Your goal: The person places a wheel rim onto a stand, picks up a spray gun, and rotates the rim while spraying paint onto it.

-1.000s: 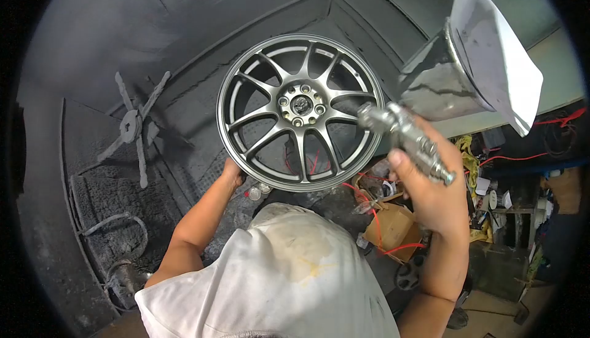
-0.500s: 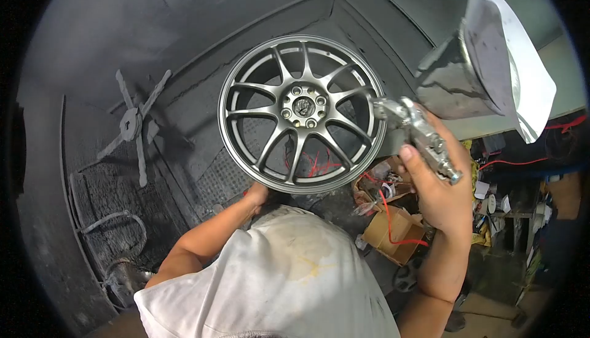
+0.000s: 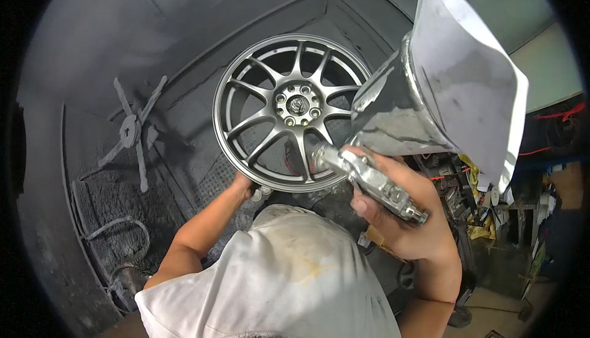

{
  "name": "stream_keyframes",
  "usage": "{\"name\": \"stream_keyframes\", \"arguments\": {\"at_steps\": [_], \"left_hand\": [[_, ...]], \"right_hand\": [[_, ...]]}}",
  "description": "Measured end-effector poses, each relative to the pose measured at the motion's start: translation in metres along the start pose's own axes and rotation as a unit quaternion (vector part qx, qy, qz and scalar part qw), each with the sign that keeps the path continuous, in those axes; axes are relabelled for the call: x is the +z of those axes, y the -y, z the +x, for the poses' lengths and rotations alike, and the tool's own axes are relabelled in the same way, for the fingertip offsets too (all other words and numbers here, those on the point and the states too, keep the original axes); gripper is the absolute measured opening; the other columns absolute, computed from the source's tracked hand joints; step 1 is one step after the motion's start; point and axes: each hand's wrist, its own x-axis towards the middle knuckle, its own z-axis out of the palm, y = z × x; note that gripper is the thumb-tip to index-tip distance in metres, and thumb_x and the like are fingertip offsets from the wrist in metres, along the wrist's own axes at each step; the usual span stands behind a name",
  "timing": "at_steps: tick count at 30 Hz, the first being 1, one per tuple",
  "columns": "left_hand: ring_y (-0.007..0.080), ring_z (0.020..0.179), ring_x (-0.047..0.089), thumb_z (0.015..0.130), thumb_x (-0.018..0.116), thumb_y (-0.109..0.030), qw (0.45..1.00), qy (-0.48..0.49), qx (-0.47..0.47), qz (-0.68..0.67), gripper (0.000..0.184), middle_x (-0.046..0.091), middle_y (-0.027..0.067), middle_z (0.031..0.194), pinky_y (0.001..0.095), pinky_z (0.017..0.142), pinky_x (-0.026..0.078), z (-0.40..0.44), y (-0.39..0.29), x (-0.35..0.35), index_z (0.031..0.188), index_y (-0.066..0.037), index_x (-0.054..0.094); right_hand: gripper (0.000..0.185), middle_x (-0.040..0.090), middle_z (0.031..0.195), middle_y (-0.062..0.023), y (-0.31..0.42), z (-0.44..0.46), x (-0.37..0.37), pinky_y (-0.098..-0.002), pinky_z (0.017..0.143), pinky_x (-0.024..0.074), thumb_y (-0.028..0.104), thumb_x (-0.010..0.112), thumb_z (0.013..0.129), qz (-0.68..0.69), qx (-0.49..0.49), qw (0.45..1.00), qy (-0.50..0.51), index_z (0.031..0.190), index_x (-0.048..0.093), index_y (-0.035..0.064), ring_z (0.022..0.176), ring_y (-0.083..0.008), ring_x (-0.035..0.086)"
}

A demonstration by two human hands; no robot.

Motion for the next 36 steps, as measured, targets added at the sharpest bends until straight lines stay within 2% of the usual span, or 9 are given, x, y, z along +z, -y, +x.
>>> {"name": "stream_keyframes", "arguments": {"at_steps": [8,13,15,19,21,23,31,33,36], "left_hand": [[0.0305,0.103,0.071,0.106,0.045,-0.027,0.947,0.037,-0.019,0.319,0.038,0.071,0.0197,0.121,0.0412,0.087,0.057,-0.036,0.041,-0.005,0.128,-0.003,0.065],[0.0265,0.093,0.069,0.102,0.051,-0.019,0.998,-0.003,0.020,0.063,0.032,0.072,0.0138,0.114,0.0422,0.086,0.056,-0.007,0.003,-0.019,0.125,-0.002,0.066],[0.0253,0.090,0.069,0.104,0.048,-0.024,0.998,-0.028,0.053,0.014,0.033,0.072,0.0123,0.109,0.0409,0.081,0.058,0.003,-0.023,-0.017,0.124,-0.004,0.066],[0.0232,0.083,0.068,0.105,0.047,-0.028,0.997,-0.042,0.064,0.028,0.031,0.071,0.0102,0.101,0.0393,0.074,0.057,0.028,-0.034,-0.034,0.115,-0.006,0.067],[0.0220,0.078,0.066,0.105,0.048,-0.029,0.996,-0.048,0.051,0.049,0.028,0.070,0.0084,0.096,0.0393,0.067,0.054,0.027,-0.021,-0.026,0.107,-0.008,0.067],[0.0211,0.078,0.067,0.105,0.047,-0.031,0.999,-0.031,0.023,0.001,0.030,0.071,0.0084,0.098,0.0381,0.061,0.051,0.024,0.000,-0.015,0.107,-0.009,0.067],[0.0233,0.101,0.066,0.107,0.044,-0.028,0.974,-0.012,-0.001,0.226,0.038,0.071,0.0134,0.120,0.0359,0.082,0.053,0.019,0.083,-0.038,0.134,-0.008,0.062],[0.0222,0.108,0.065,0.105,0.049,-0.024,0.931,0.066,0.024,0.359,0.033,0.073,0.0113,0.115,0.0428,0.086,0.054,-0.006,0.070,-0.034,0.127,-0.007,0.066],[0.0259,0.107,0.067,0.102,0.052,-0.018,0.974,0.011,-0.031,0.225,0.030,0.073,0.0128,0.117,0.0435,0.094,0.053,-0.014,0.038,-0.033,0.121,-0.002,0.069]], "right_hand": [[0.051,0.073,0.117,-0.0111,-0.019,0.006,-0.023,-0.0310,0.092,0.0509,0.017,0.074,0.094,-0.199,-0.065,0.959,-0.189,0.140,0.060,-0.0018,0.100,-0.0166,0.067],[0.052,0.068,0.126,-0.0140,-0.035,0.011,-0.037,-0.0330,0.102,0.0468,0.013,0.072,0.095,-0.155,-0.061,0.961,-0.223,0.141,0.057,-0.0058,0.114,-0.0178,0.062],[0.063,0.065,0.089,-0.0015,-0.033,0.010,-0.029,-0.0232,0.062,0.0466,0.028,0.077,0.093,-0.164,-0.070,0.957,-0.228,0.143,0.055,-0.0044,0.071,-0.0083,0.059],[0.074,0.064,0.078,-0.0012,-0.002,-0.005,-0.009,-0.0225,0.058,0.0426,0.035,0.086,0.084,-0.044,-0.020,0.991,-0.123,0.138,0.058,-0.0067,0.068,-0.0075,0.058],[0.058,0.067,0.098,-0.0045,0.004,-0.007,-0.011,-0.0248,0.080,0.0488,0.013,0.081,0.087,-0.012,0.002,1.000,0.021,0.139,0.062,-0.0021,0.086,-0.0098,0.060],[0.056,0.067,0.098,-0.0032,-0.007,-0.005,-0.006,-0.0253,0.081,0.0492,0.008,0.080,0.087,0.009,-0.026,0.999,0.021,0.139,0.063,-0.0004,0.087,-0.0096,0.060],[0.051,0.073,0.111,-0.0094,-0.007,0.008,-0.005,-0.0282,0.091,0.0502,0.018,0.073,0.095,-0.162,-0.096,0.973,-0.135,0.140,0.060,-0.0024,0.097,-0.0127,0.064],[0.057,0.066,0.092,-0.0027,-0.019,0.011,-0.013,-0.0244,0.071,0.0497,0.017,0.073,0.095,-0.185,-0.110,0.960,-0.182,0.144,0.054,-0.0068,0.080,-0.0089,0.060],[0.058,0.064,0.092,-0.0020,-0.029,0.009,-0.025,-0.0243,0.071,0.0501,0.018,0.072,0.097,-0.213,-0.105,0.948,-0.211,0.146,0.052,-0.0059,0.077,-0.0091,0.059]]}}
